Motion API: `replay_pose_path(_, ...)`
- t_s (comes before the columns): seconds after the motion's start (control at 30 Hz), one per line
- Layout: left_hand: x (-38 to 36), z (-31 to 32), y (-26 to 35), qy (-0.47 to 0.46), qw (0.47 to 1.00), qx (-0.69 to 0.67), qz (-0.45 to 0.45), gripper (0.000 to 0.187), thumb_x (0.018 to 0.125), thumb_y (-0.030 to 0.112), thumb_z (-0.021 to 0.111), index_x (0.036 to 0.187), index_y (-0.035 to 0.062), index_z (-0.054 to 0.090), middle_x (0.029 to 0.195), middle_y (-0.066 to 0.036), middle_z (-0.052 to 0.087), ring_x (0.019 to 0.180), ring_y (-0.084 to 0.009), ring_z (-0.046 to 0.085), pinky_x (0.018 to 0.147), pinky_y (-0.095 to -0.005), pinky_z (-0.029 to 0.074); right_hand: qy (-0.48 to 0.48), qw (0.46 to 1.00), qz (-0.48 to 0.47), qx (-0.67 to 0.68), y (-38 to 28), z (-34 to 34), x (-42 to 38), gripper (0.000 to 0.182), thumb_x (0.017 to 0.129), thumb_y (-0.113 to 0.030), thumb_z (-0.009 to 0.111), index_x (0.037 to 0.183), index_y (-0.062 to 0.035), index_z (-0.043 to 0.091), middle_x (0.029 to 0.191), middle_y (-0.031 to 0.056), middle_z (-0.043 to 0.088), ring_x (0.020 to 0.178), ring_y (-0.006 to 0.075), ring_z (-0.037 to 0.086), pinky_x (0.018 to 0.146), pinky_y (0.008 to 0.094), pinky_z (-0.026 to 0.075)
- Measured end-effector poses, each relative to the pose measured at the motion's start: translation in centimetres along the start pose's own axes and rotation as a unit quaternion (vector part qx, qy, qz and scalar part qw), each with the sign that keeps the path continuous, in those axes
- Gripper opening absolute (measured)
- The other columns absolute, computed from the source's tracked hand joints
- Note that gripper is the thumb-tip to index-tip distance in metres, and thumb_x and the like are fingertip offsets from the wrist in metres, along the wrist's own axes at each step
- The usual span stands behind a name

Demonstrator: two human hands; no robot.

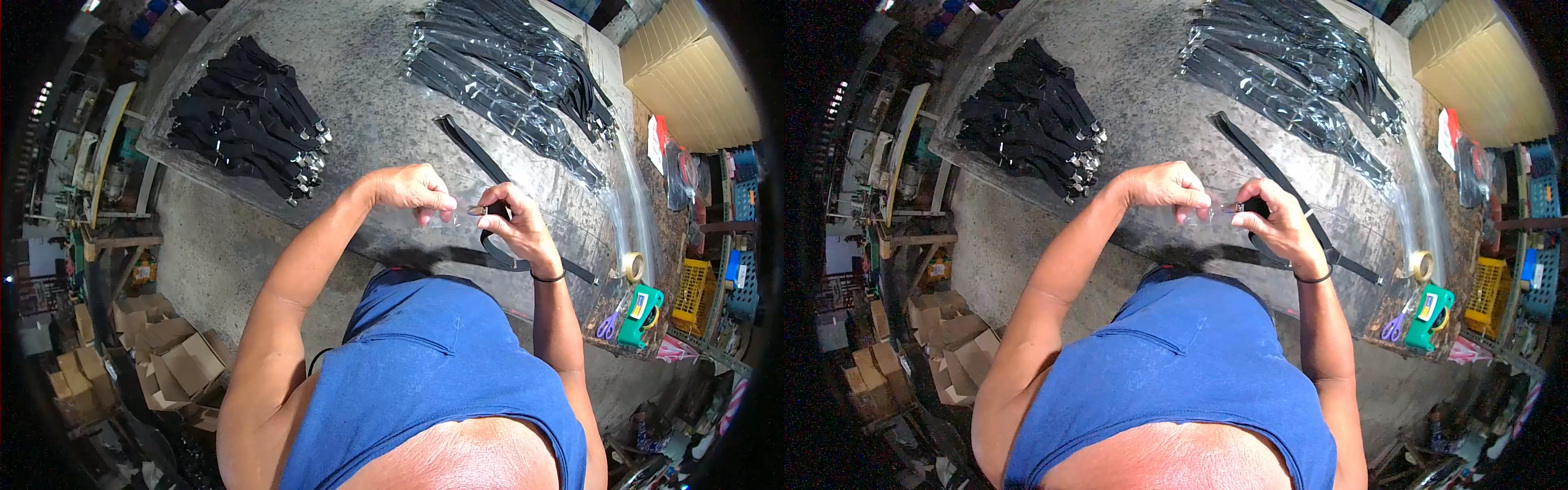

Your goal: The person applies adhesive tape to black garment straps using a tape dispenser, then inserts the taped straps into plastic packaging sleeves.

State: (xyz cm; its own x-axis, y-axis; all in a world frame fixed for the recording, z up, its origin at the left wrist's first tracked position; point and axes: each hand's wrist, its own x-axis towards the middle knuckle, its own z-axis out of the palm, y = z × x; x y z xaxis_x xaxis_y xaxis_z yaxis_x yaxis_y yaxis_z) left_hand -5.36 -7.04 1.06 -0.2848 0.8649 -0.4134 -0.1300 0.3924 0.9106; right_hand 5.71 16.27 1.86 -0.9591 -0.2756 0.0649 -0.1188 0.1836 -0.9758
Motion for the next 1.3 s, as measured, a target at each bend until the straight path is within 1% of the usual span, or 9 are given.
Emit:
replay_pose_path(0.47,0.9,0.7,0.0,-0.005,0.999,-0.053,0.001,0.038,0.09,0.036,0.063,0.093,-0.001,0.071,0.082,-0.009,0.069,0.069,-0.0154,0.065,0.066,-0.0284,0.053,-0.013,0.997,-0.013,-0.081,-0.8,-0.1,-0.2,0.037,0.076,-0.022,0.079,0.101,-0.0029,0.06,0.094,0.006,0.062,0.089,0.0172,0.058,0.079,0.0299,0.047)
replay_pose_path(0.67,0.8,0.8,0.8,0.025,0.999,0.015,0.023,0.041,0.09,0.043,0.061,0.092,0.0036,0.072,0.08,-0.005,0.07,0.065,-0.0131,0.063,0.055,-0.0273,0.048,0.004,0.994,-0.023,-0.109,-0.4,0.0,-0.1,0.043,0.073,-0.018,0.08,0.107,-0.0024,0.06,0.097,0.0081,0.063,0.092,0.0198,0.06,0.082,0.0318,0.049)
replay_pose_path(0.77,0.4,0.8,1.1,0.033,0.999,0.029,-0.024,0.041,0.089,0.045,0.06,0.091,0.0058,0.072,0.08,-0.004,0.07,0.062,-0.0114,0.062,0.051,-0.0267,0.045,0.012,0.989,-0.028,-0.147,-0.4,0.1,-0.2,0.044,0.072,-0.016,0.08,0.108,-0.0019,0.06,0.097,0.0091,0.063,0.093,0.0209,0.061,0.082,0.0327,0.049)
replay_pose_path(0.97,0.8,1.1,0.9,0.046,0.998,0.039,-0.003,0.038,0.089,0.043,0.061,0.092,0.0072,0.073,0.079,-0.003,0.07,0.061,-0.0106,0.061,0.051,-0.0259,0.045,0.009,0.986,-0.054,-0.158,-0.2,0.2,0.1,0.043,0.071,-0.015,0.08,0.107,-0.0024,0.061,0.098,0.0101,0.063,0.094,0.0241,0.061,0.083,0.0337,0.049)
replay_pose_path(1.03,1.6,1.1,-0.2,0.025,0.998,0.023,0.05,0.036,0.09,0.04,0.061,0.091,0.0066,0.073,0.077,-0.003,0.069,0.062,-0.0101,0.06,0.052,-0.0256,0.046,0.01,0.984,-0.06,-0.168,-0.2,0.3,0.2,0.043,0.071,-0.015,0.08,0.107,-0.0025,0.061,0.099,0.0103,0.063,0.094,0.0252,0.061,0.083,0.0341,0.049)
replay_pose_path(1.1,1.2,1.4,0.7,0.025,0.999,0.031,0.025,0.035,0.09,0.038,0.061,0.089,0.0055,0.072,0.076,-0.003,0.069,0.063,-0.0099,0.061,0.054,-0.0259,0.047,0.012,0.983,-0.055,-0.173,0.0,0.4,0.2,0.042,0.07,-0.016,0.08,0.106,-0.0026,0.062,0.1,0.0107,0.063,0.095,0.0269,0.061,0.083,0.0347,0.048)
replay_pose_path(1.17,1.4,1.5,0.7,0.024,0.999,0.039,0.0,0.034,0.091,0.036,0.061,0.088,0.0044,0.072,0.074,-0.004,0.068,0.065,-0.0098,0.061,0.055,-0.0262,0.048,0.015,0.981,-0.058,-0.184,-0.1,0.6,0.3,0.044,0.07,-0.017,0.081,0.106,-0.0027,0.061,0.1,0.0107,0.063,0.094,0.0263,0.061,0.082,0.0346,0.048)
replay_pose_path(1.23,2.0,1.5,-0.6,0.03,0.998,0.003,0.063,0.033,0.091,0.034,0.062,0.085,0.0028,0.071,0.071,-0.003,0.067,0.064,-0.0093,0.06,0.057,-0.0265,0.048,0.019,0.979,-0.061,-0.193,0.0,0.7,0.4,0.046,0.069,-0.018,0.081,0.107,-0.0028,0.06,0.1,0.0107,0.063,0.093,0.0257,0.061,0.082,0.0346,0.048)
replay_pose_path(1.3,1.9,1.6,-0.8,0.045,0.997,-0.012,0.055,0.033,0.091,0.033,0.062,0.085,0.0022,0.071,0.071,-0.003,0.066,0.064,-0.0095,0.06,0.059,-0.0266,0.048,0.011,0.989,-0.023,-0.149,0.1,0.8,0.5,0.052,0.069,-0.021,0.082,0.111,-0.0032,0.058,0.099,0.0108,0.062,0.092,0.0243,0.06,0.08,0.0344,0.048)
